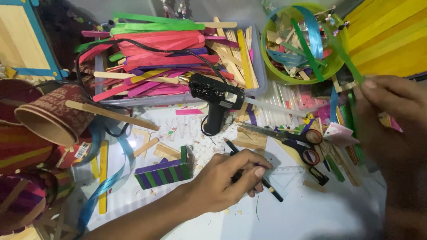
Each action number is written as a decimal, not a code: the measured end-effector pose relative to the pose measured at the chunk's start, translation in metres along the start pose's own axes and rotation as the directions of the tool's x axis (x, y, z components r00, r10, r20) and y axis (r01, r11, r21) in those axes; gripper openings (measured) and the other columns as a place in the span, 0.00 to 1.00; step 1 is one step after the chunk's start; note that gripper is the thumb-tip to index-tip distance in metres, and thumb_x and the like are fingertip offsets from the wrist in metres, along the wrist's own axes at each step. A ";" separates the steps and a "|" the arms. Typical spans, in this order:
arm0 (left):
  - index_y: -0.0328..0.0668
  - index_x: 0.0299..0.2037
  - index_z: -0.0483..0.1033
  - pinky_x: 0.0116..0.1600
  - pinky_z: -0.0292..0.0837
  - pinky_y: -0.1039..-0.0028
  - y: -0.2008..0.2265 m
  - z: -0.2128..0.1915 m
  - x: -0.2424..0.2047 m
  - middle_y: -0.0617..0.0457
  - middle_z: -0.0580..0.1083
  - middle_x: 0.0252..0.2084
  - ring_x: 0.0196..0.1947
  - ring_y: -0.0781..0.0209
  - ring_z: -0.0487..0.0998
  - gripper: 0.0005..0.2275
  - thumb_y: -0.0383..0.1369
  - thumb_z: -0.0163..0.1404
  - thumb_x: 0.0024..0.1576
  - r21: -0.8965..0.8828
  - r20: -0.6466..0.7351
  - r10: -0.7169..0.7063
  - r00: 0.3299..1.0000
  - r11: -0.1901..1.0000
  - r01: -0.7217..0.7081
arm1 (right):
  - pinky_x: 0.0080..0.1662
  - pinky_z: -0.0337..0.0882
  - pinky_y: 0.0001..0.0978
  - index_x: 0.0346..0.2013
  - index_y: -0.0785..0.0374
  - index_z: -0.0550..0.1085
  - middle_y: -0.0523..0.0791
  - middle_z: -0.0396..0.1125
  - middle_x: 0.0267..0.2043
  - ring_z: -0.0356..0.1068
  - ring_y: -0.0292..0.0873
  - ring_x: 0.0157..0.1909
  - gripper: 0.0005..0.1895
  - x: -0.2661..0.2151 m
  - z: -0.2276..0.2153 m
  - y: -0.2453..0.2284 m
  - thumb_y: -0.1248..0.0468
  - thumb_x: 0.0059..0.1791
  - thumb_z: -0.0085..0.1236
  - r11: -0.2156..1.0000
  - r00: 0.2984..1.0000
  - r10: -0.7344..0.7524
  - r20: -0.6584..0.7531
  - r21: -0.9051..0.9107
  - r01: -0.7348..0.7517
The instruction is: Marking and cutting colored wooden craft sticks using a pencil and scissors for a handicraft project.
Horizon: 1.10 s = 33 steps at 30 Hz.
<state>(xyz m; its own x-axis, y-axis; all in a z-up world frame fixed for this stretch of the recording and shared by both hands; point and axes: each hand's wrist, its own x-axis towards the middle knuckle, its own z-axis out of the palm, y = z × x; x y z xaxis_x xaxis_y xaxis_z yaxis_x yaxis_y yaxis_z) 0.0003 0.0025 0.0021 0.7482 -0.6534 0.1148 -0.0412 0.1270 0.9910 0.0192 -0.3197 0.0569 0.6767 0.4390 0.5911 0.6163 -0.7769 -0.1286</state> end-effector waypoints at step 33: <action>0.38 0.48 0.75 0.30 0.76 0.79 0.000 -0.004 -0.003 0.54 0.78 0.24 0.27 0.65 0.83 0.08 0.30 0.42 0.68 0.115 -0.017 0.134 0.991 0.985 -0.131 | 0.41 0.73 0.63 0.52 0.64 0.81 0.57 0.76 0.42 0.74 0.65 0.42 0.12 0.231 0.135 -0.049 0.65 0.56 0.58 0.999 0.869 0.046 0.492 -0.009 -0.049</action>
<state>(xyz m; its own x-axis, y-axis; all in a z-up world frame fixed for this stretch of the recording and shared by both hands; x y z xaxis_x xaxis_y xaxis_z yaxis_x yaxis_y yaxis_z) 0.0008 0.0069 0.0015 0.7472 -0.6176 0.2455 -0.2152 0.1247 0.9686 0.2005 -0.1193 0.0922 0.8151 0.5676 0.1161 0.5793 -0.8012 -0.1503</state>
